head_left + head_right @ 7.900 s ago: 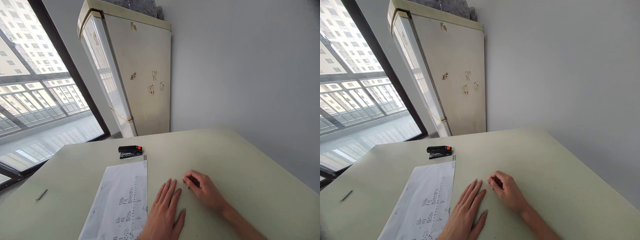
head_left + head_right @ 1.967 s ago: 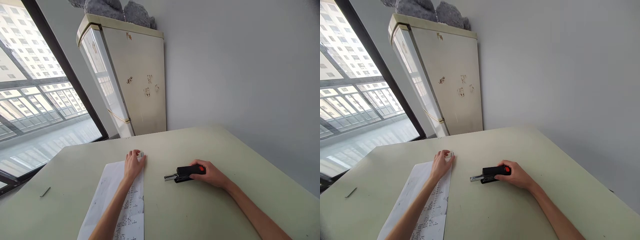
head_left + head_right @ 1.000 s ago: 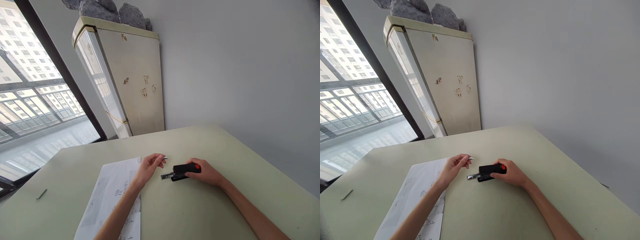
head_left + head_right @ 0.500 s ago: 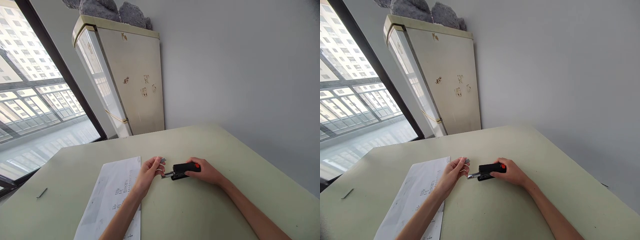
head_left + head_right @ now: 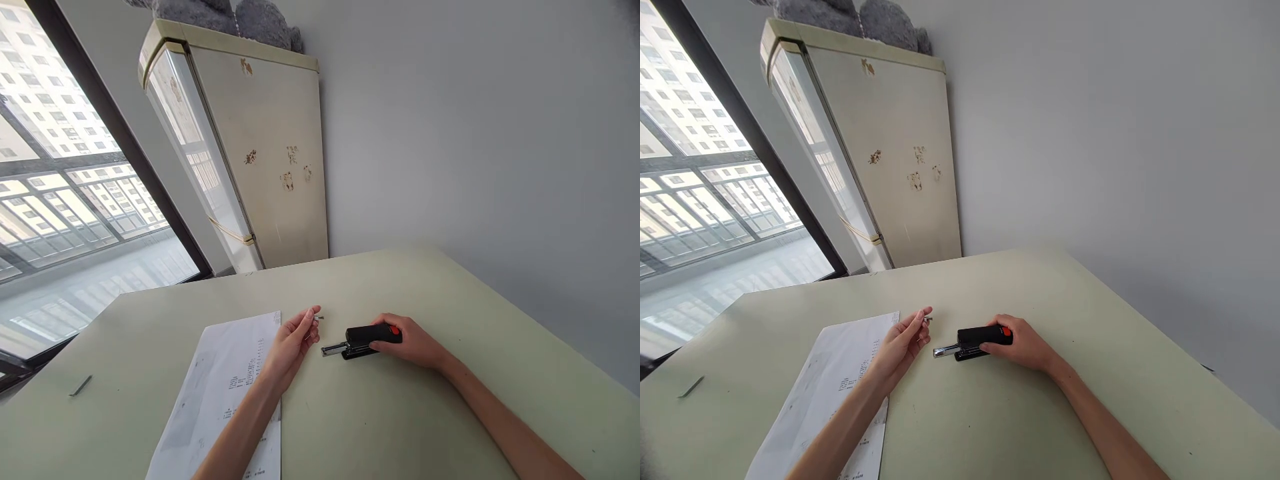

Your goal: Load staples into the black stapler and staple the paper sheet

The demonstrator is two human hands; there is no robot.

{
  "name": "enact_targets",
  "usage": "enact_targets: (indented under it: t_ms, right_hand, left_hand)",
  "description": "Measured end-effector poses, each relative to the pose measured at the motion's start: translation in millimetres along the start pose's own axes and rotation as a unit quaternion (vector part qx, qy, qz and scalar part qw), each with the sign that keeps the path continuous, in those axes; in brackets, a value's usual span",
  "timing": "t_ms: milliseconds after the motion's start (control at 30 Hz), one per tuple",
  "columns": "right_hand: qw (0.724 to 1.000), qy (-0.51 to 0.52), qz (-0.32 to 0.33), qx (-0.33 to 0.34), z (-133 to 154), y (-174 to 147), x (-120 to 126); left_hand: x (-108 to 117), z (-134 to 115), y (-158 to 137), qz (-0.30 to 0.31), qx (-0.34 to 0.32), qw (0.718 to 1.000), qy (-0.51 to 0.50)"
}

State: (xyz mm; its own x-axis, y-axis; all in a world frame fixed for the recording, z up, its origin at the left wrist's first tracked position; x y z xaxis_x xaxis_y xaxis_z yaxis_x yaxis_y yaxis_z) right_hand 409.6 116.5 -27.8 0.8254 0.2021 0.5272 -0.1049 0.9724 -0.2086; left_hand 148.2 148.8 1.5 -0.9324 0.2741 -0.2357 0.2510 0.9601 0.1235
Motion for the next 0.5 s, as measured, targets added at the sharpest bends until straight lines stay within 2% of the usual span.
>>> enact_targets:
  t_ms: [300, 500]
  right_hand:
    - [1.0, -0.001, -0.003, 0.002, -3.0, 1.0, -1.2]
    - [1.0, -0.008, -0.002, 0.0, -2.4, -0.1, -1.3]
  left_hand:
    - [4.1, 0.8, -6.5, 0.022, -0.008, 0.995, 0.099]
    - [7.6, -0.3, -10.8, 0.049, -0.044, 0.969, 0.238]
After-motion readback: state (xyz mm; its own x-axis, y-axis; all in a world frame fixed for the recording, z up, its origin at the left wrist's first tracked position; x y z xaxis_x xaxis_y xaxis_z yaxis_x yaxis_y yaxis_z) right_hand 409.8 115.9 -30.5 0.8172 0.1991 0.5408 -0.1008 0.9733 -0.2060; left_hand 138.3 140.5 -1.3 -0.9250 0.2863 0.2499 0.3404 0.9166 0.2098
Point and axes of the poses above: each hand's wrist, its own y-axis towards the middle knuckle, its own x-axis out of the back of the hand, z = x × y, the point moved 5 cm from there along y, towards the middle knuckle, and after that the axes turned 15 degrees about -x, right-handed, at the moved point
